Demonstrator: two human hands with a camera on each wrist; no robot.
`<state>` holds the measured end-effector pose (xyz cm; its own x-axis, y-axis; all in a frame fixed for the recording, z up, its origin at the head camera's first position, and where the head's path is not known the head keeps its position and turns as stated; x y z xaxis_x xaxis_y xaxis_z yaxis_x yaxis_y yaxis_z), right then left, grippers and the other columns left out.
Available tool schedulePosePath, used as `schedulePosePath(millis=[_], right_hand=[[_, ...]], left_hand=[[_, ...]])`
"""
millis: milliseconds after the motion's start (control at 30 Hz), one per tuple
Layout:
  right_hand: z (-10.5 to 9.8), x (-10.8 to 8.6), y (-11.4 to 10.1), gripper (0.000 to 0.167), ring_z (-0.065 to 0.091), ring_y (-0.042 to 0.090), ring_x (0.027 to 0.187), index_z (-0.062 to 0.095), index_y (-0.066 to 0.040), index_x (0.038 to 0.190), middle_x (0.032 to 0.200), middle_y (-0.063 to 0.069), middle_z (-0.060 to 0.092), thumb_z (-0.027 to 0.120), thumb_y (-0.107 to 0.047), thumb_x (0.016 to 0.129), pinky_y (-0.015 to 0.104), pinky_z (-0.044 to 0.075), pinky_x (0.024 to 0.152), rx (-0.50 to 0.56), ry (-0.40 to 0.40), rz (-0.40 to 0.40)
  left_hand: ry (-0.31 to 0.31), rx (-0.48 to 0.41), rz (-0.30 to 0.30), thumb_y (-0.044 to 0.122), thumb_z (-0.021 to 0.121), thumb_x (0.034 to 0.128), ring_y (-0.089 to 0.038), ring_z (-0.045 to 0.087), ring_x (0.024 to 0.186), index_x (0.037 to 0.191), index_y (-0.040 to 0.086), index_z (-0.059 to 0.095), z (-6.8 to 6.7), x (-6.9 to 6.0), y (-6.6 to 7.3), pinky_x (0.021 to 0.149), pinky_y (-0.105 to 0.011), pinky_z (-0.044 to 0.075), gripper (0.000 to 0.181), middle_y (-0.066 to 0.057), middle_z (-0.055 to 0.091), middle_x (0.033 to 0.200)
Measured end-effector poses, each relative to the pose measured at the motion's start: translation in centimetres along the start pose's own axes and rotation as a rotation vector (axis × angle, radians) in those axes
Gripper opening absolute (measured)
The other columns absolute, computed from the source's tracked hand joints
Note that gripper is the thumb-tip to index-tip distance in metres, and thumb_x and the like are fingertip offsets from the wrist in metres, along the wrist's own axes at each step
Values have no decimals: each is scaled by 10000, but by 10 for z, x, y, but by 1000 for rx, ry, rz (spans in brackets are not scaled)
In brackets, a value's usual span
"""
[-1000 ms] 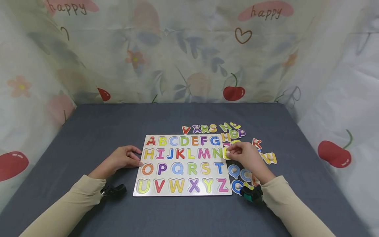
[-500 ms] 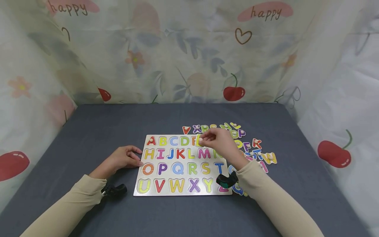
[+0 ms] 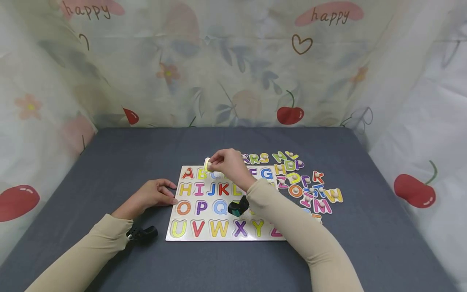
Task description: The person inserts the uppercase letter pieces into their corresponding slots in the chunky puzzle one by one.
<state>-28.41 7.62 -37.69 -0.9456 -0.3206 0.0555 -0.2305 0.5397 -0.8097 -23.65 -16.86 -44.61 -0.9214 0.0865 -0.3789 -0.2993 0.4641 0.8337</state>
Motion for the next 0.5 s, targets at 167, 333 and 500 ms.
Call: schedulePosePath(millis=[167,333,500], right_hand=[[21,15,6,111,670,153,768,724,-103,915,819,14,702,766,-168,836,270,516,708,26,13,52],[38,25,16,99,644,114,745,728,-126,892,802,-8,700,778,-177,824,261,504,701,13,13,97],[47,33,22,96,631,99,724,730,-115,872,792,-2,705,790,-153,808,232,488,665,7,13,110]], left_hand=[[-4,-1,3,18,838,712,-99,625,645,1124,-18,584,0,1,0,603,-238,504,485,-36,667,739],[-5,-4,2,8,834,713,-100,623,641,1116,-18,583,0,-1,1,603,-239,505,475,-35,663,732],[-2,0,-4,7,828,720,-100,624,648,1124,-15,579,1,-2,1,609,-243,508,476,-33,663,740]])
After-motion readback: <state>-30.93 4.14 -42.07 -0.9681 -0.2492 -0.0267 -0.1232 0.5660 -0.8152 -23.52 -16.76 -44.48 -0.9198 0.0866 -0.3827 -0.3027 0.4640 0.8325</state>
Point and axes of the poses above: each hand's wrist, its own x-axis towards the middle knuckle, its own z-axis out of the palm, y = z × x, the point moved 5 cm from there along x, towards the middle knuckle
